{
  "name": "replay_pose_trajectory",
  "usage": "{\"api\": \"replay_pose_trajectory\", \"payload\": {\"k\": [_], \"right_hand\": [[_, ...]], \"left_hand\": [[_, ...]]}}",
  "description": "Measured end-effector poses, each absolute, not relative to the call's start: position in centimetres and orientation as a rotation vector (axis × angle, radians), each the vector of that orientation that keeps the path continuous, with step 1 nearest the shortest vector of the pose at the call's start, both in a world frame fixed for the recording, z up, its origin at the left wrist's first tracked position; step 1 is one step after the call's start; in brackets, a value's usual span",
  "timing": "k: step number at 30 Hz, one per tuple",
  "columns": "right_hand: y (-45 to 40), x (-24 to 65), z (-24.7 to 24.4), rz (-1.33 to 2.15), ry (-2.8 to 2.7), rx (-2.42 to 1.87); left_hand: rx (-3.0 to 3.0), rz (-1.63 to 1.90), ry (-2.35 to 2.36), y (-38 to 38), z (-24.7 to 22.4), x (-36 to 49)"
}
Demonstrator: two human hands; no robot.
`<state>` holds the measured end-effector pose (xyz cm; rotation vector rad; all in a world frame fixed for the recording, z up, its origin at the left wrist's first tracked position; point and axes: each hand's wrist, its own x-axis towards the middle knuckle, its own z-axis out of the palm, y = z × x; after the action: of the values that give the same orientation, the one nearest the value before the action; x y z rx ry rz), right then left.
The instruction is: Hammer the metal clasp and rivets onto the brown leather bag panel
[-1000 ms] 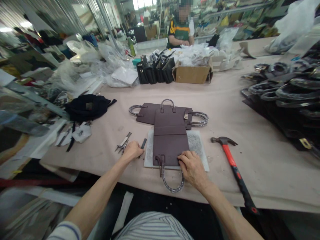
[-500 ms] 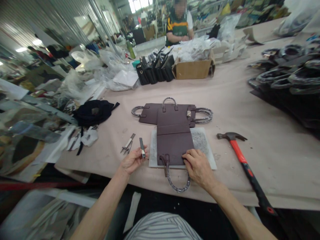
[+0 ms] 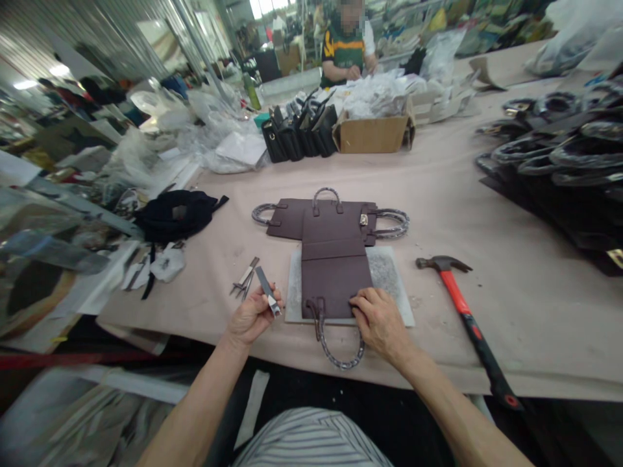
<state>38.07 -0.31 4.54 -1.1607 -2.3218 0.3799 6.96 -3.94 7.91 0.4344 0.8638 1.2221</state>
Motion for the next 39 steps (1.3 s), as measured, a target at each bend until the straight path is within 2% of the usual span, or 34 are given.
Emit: {"api": "replay_pose_trajectory", "payload": {"k": [9,15,20,28,39], "right_hand": [[-0.4,38.0,4.7,0.394,-2.324,-1.17],[-0.7,37.9,5.0,0.408,-2.316,-1.2],[-0.8,37.8,5.5,0.447,-2.325,-1.22],[-0.6,37.9,5.9,0.5,-2.354,-1.214],[-1.0,38.0,6.2,0.53,-2.338,-1.234]], "left_hand": [[0.422,1.251,0.865,-3.6,8.8,8.2],[0.463,1.371,1.04,-2.2,9.2,10.1],[0.494,1.46,1.206,-1.9,8.4,12.3],[0.644,1.367,1.202,-1.8,6.7,16.4],[1.048,1.328,1.372,-2.2,4.7,16.5]]}}
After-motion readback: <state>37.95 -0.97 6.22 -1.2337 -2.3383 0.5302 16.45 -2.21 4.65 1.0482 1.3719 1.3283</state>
